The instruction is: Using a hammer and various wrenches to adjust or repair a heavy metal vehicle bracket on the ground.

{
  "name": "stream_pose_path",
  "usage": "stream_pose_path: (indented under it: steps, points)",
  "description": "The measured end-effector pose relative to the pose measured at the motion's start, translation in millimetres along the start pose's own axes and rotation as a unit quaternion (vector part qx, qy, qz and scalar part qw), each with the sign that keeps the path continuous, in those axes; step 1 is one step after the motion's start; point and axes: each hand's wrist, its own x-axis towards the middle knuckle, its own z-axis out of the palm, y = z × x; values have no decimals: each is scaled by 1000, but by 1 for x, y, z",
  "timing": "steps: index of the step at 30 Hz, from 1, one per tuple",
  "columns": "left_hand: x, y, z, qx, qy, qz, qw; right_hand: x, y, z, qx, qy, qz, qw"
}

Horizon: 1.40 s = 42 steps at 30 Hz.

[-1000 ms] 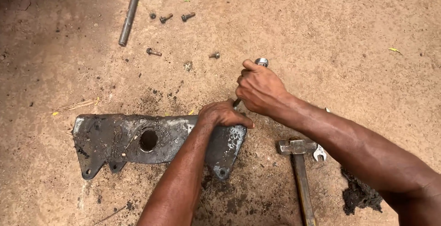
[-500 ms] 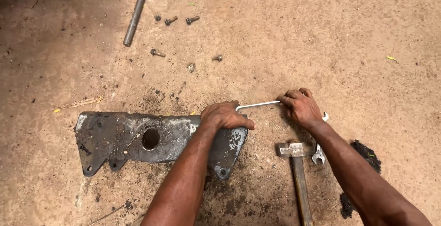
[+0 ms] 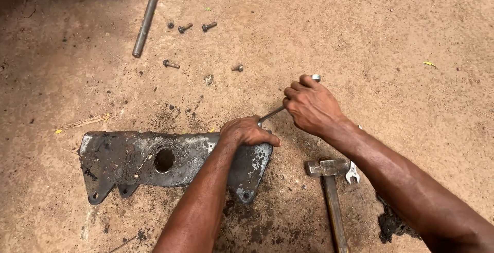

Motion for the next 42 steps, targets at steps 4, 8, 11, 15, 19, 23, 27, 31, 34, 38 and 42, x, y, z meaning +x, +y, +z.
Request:
stream_pose_path:
  steps: [4, 8, 11, 15, 19, 23, 27, 31, 34, 38, 42]
  points:
    - [2, 0, 0, -13, -12, -13, 1000, 19, -13, -28, -104, -113, -81, 985]
    - [-3, -3, -3, -8, -3, -8, 1000, -27, 13, 51, 38, -38, 7, 999]
    - [-5, -3, 1, 2, 5, 9, 1000, -64, 13, 118, 41, 118, 37, 992]
    - [-5, 0, 2, 3, -5, 21, 1000, -57, -14, 125, 132, 108, 69, 983]
    - [-9, -1, 0, 28, 4, 16, 999, -28, -37, 113, 285, -99, 135, 944]
    - [5, -3, 7, 18, 36, 15, 999, -23, -36, 118, 275, -81, 167, 943]
    - [7, -3, 6, 26, 36, 15, 999, -7, -31, 109, 159, -22, 82, 984]
    - [6, -4, 4, 16, 12, 5, 1000, 27, -50, 29, -59, -164, -48, 984]
    - [6, -3, 2, 30, -9, 30, 999, 44, -61, -1, -147, -226, -114, 956]
    - [9, -8, 7, 23, -1, 11, 1000, 20, -40, 48, -89, -247, -66, 963]
    - [19, -10, 11, 6, 29, 22, 999, -5, -26, 113, 89, 7, 21, 996]
